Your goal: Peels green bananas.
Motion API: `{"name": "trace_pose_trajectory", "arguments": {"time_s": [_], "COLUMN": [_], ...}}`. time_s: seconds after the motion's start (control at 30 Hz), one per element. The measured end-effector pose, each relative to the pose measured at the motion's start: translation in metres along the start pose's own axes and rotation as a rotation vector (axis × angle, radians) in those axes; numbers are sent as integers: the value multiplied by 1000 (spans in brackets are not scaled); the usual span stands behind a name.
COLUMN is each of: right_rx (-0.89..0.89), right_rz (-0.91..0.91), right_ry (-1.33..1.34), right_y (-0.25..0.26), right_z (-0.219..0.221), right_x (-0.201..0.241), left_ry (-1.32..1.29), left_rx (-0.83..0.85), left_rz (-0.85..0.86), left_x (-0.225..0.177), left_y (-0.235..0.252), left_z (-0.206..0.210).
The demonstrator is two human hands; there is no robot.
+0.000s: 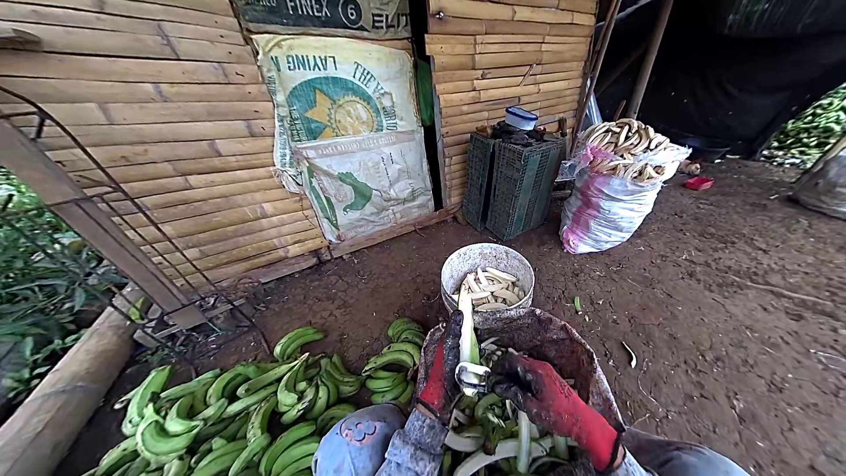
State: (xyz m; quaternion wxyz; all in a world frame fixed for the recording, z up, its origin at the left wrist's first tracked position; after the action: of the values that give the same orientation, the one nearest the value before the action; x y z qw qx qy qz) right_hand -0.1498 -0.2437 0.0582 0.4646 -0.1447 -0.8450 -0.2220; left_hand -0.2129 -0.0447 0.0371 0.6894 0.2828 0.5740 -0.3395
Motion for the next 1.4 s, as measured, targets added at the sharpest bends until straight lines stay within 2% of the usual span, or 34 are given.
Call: {"name": "trace_pose_trajectory", "arguments": {"time_s": [0.1,0.23,0.37,0.43,0.57,0.63,0.67,0.73,0.87,0.97,1.07,1.13,1.2,1.3,1.4], "right_rx": [60,-88,-132,-187,-452,-508,-499,-439,-373,-375,-393,-417,-382,-418,-468], "right_rz": [60,-10,-53,-41,213,184,149,94,74,4,-74,-2,176,335,245], "right_ry": [-189,-435,-496,-544,-503,-473,-463,-415,-260,-71,71,173,264,309,50], "right_y": [-3,7,12,16,33,34,30,17,-2,-11,-15,-13,-11,-8,-9], "right_z": [7,14,27,25,-27,-44,-43,-34,-7,6,22,32,40,54,50], "right_x": [2,-9,-10,-4,-6,0,5,10,1,-3,2,7,13,16,14], "left_ry": [-16,112,25,46,516,384,228,155,111,-43,-82,-157,-238,-83,160], "left_rx": [82,166,206,194,235,226,196,101,-121,-165,-216,-193,-118,-88,-115], "left_rz": [22,101,-2,7,100,7,-41,-67,34,48,97,152,194,202,63], "left_x": [-3,-5,-12,-11,-21,-24,-15,-6,-5,-14,-15,-15,-15,-29,-32], "left_y": [-9,-21,-18,-17,-43,-47,-39,-26,-15,-21,-18,-18,-21,-37,-49], "left_z": [0,-6,-10,-13,-3,7,7,7,8,14,12,14,20,38,41]}}
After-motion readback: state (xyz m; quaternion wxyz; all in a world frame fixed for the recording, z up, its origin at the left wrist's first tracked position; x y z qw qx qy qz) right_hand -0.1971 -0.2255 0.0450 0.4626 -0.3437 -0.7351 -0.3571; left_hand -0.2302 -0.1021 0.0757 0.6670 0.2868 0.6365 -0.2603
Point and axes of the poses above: each hand's wrist, its own y-axis towards the middle knuckle, its own z-axis out of the palm, x = y × z, the point moved 1 cm from there along y, towards the middle knuckle, and after that the axes turned 5 degrees about y, right-handed, at the moved point
